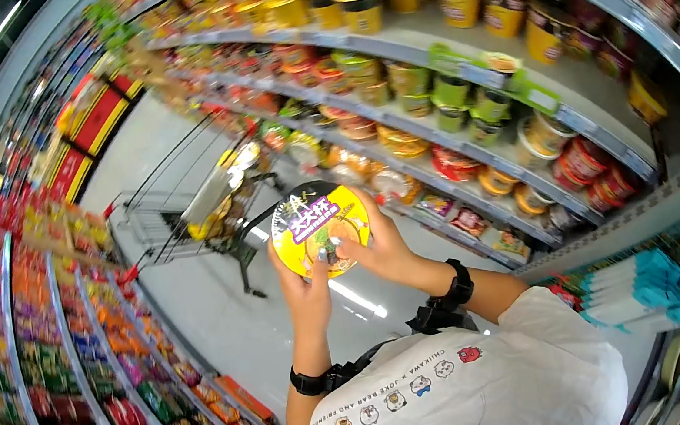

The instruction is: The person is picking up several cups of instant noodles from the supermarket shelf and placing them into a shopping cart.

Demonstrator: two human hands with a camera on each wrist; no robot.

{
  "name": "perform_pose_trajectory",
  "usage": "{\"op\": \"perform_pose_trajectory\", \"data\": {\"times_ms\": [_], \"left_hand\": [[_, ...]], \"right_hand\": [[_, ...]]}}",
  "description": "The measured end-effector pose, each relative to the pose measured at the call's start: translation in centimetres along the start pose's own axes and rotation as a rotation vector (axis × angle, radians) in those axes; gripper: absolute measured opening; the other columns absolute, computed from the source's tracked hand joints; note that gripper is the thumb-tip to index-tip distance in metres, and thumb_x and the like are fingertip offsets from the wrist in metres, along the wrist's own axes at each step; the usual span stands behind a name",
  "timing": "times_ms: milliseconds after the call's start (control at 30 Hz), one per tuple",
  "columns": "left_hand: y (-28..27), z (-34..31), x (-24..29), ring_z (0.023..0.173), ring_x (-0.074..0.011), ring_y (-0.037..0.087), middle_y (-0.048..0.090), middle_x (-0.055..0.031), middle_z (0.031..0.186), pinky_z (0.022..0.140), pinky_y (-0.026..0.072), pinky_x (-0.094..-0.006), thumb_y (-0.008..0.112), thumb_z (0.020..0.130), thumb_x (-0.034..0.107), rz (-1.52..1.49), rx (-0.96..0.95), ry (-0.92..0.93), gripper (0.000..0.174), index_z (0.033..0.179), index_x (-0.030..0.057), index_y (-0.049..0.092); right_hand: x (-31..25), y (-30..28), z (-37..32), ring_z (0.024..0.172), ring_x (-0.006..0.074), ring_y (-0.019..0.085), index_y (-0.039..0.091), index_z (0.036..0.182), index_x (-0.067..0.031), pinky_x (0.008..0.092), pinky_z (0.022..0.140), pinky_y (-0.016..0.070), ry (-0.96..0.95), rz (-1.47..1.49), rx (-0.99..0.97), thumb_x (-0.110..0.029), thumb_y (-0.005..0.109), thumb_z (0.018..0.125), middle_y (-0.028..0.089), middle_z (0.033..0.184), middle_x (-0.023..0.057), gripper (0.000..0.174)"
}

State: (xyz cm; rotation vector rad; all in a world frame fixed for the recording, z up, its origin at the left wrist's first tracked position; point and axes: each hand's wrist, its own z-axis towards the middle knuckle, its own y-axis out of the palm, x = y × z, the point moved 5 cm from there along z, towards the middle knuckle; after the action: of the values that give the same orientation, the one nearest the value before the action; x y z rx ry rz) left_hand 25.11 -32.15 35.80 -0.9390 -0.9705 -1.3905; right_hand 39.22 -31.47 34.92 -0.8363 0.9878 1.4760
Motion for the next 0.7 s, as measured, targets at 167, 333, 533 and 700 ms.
{"op": "perform_pose_trajectory", "data": {"times_ms": [167,333,533,700], "left_hand": [[-8.5,-2.5,0.0,0.106,-0.0195,0.049,0.045,-0.0148,0.118,0.092,0.0394,-0.0303,0.055,0.079,-0.002,0.120,0.154,-0.072,0.066,0.134,-0.0021,0.019],[-13.4,-3.2,-0.2,0.105,-0.0184,0.049,0.047,-0.0131,0.115,0.089,0.0402,-0.0295,0.055,0.080,0.000,0.232,0.304,-0.039,0.063,0.133,-0.0004,0.020],[-15.6,-0.3,-2.3,0.108,-0.0230,0.049,0.046,-0.0173,0.117,0.092,0.0389,-0.0325,0.058,0.078,0.002,0.368,0.359,-0.074,0.065,0.131,-0.0045,0.022],[-13.5,7.2,-6.5,0.106,-0.0213,0.051,0.051,-0.0150,0.114,0.091,0.0398,-0.0312,0.056,0.079,0.001,0.335,0.265,-0.111,0.064,0.133,-0.0017,0.022]], "right_hand": [[3.0,8.6,0.2,0.099,0.0148,0.051,0.029,0.131,-0.0027,0.0284,0.084,0.0434,0.154,0.061,-0.155,-0.004,0.056,0.076,0.053,0.110,0.0102,0.062],[5.6,14.1,1.2,0.096,0.0130,0.053,0.032,0.128,-0.0023,0.0271,0.082,0.0445,0.185,0.061,-0.318,-0.002,0.055,0.077,0.054,0.107,0.0089,0.056],[9.4,16.2,3.9,0.100,0.0141,0.051,0.031,0.129,-0.0004,0.0275,0.086,0.0425,0.259,0.179,-0.365,-0.001,0.053,0.080,0.052,0.111,0.0100,0.054],[14.1,12.8,9.6,0.103,0.0151,0.049,0.028,0.130,0.0000,0.0283,0.089,0.0416,0.340,0.218,-0.303,0.001,0.053,0.080,0.050,0.114,0.0105,0.055]]}}
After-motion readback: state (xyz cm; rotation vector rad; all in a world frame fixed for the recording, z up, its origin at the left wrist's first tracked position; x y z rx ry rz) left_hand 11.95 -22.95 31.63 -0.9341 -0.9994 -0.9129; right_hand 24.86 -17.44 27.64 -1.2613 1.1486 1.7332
